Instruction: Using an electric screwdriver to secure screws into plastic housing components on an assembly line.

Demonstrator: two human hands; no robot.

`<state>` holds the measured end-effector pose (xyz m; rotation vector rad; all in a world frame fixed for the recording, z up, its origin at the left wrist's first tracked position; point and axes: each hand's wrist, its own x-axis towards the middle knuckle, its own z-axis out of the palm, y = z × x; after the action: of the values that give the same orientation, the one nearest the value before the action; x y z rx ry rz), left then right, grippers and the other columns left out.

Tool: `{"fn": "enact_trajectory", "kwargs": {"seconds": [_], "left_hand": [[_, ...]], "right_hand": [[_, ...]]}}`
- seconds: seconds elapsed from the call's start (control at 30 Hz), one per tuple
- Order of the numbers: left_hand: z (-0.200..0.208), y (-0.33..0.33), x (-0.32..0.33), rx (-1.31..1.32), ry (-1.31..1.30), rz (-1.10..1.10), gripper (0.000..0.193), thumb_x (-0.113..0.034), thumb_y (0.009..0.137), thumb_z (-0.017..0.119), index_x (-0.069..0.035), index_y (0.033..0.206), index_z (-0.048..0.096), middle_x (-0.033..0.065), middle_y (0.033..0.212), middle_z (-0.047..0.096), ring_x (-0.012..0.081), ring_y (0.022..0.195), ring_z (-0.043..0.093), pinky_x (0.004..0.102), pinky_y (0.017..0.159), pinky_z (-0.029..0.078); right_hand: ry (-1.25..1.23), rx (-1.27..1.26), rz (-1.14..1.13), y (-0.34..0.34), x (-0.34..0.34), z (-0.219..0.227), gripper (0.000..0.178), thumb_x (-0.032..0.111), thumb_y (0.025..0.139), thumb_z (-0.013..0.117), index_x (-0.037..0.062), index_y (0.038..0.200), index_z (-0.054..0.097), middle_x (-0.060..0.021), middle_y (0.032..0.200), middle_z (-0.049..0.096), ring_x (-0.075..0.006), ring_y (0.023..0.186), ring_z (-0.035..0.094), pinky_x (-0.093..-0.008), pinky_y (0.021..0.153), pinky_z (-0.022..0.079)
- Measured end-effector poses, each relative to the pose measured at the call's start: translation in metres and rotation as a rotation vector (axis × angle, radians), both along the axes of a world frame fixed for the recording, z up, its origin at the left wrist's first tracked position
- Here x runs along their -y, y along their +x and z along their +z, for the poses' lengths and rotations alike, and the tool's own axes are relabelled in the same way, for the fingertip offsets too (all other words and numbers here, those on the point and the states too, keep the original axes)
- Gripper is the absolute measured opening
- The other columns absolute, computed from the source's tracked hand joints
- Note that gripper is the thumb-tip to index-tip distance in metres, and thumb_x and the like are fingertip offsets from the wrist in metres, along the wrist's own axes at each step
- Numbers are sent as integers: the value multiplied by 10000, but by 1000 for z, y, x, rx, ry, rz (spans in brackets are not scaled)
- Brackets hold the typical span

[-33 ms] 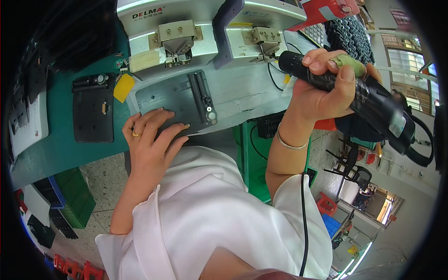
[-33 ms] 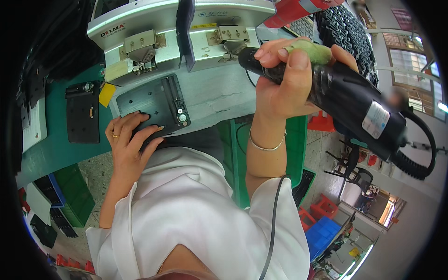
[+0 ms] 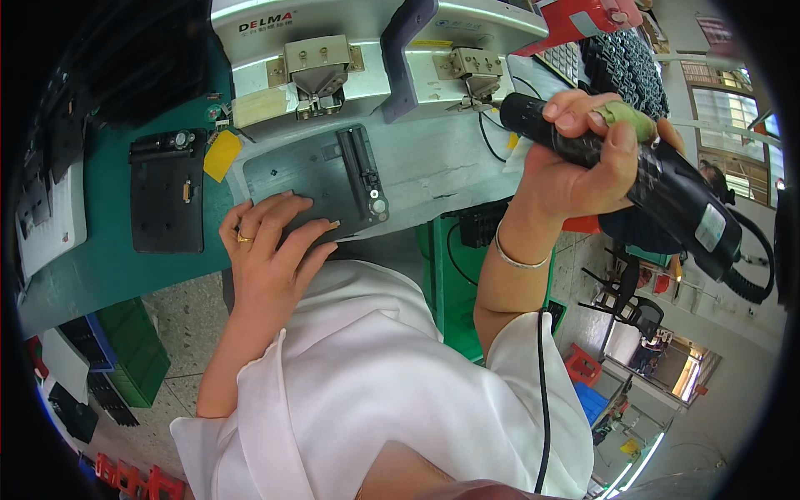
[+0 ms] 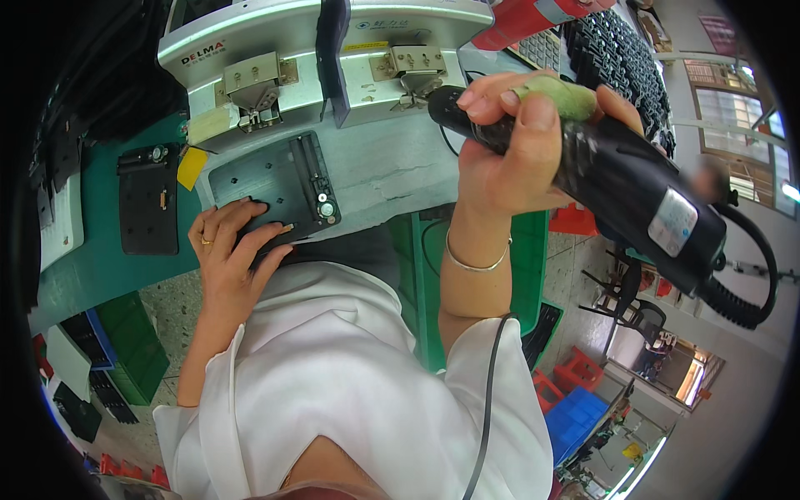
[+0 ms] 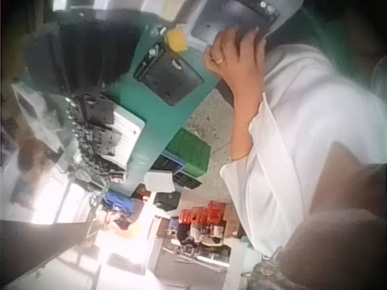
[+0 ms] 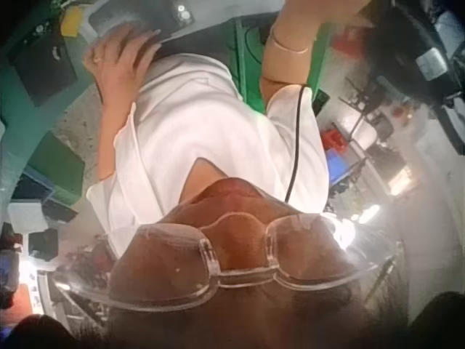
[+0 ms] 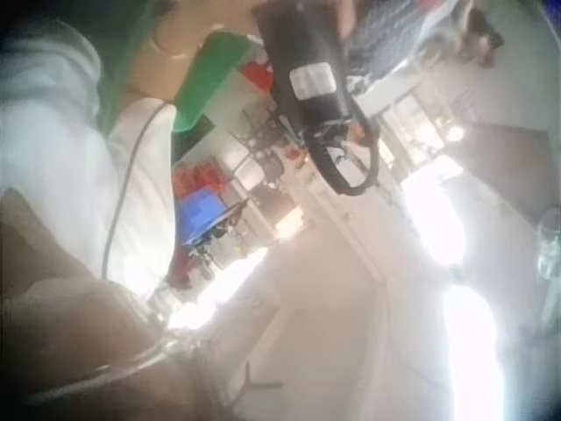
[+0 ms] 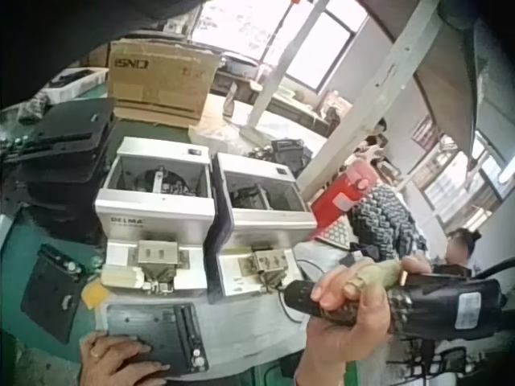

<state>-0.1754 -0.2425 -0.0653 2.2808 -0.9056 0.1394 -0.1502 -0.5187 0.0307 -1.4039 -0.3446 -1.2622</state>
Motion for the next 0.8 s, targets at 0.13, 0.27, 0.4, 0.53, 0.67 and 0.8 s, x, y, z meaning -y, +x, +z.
{"fn": "enact_trajectory", "kwargs": {"seconds": [0.13,0.27,0.4,0.53,0.67,0.8], "left_hand": [[-2,-2,-4,3,-4,13,352,-204,674,812,-170,993,664,13,1165,592,227,1138,531,438,1018,284],[7,5,2,11,-117,24,409,-223,674,829,-122,1039,674,60,1170,607,280,1146,525,405,966,319],[11,5,8,93,-246,82,429,-233,659,838,-154,1054,690,41,1180,610,265,1151,518,381,965,306],[4,4,9,107,-306,123,302,-228,642,825,-216,918,702,-41,1192,602,220,1169,490,406,961,251],[0,3,2,128,-327,137,231,-227,645,822,-209,844,705,-46,1177,612,215,1171,491,416,963,246],[1,0,-3,124,-321,144,184,-231,644,819,-202,784,703,-60,1159,620,200,1181,491,428,975,237]], "right_hand": [[90,-47,140,-16,-13,0,236,146,870,507,53,1087,508,-68,711,586,-147,578,500,-311,527,415],[294,-125,407,-35,-44,12,293,173,883,520,51,1147,555,-25,731,570,-123,580,467,-289,526,380],[320,-205,606,-41,-72,-1,350,171,892,519,49,1220,537,-26,793,560,-126,594,460,-294,517,385],[273,-230,680,-42,-92,-10,389,149,895,491,55,1273,495,-36,800,562,-133,604,467,-309,510,394],[221,-248,681,-43,-100,-11,401,142,894,484,63,1288,480,-41,811,565,-141,607,470,-315,512,396],[200,-257,761,-40,-103,-12,409,136,894,479,73,1298,467,-48,833,574,-147,608,472,-324,515,401]]}}
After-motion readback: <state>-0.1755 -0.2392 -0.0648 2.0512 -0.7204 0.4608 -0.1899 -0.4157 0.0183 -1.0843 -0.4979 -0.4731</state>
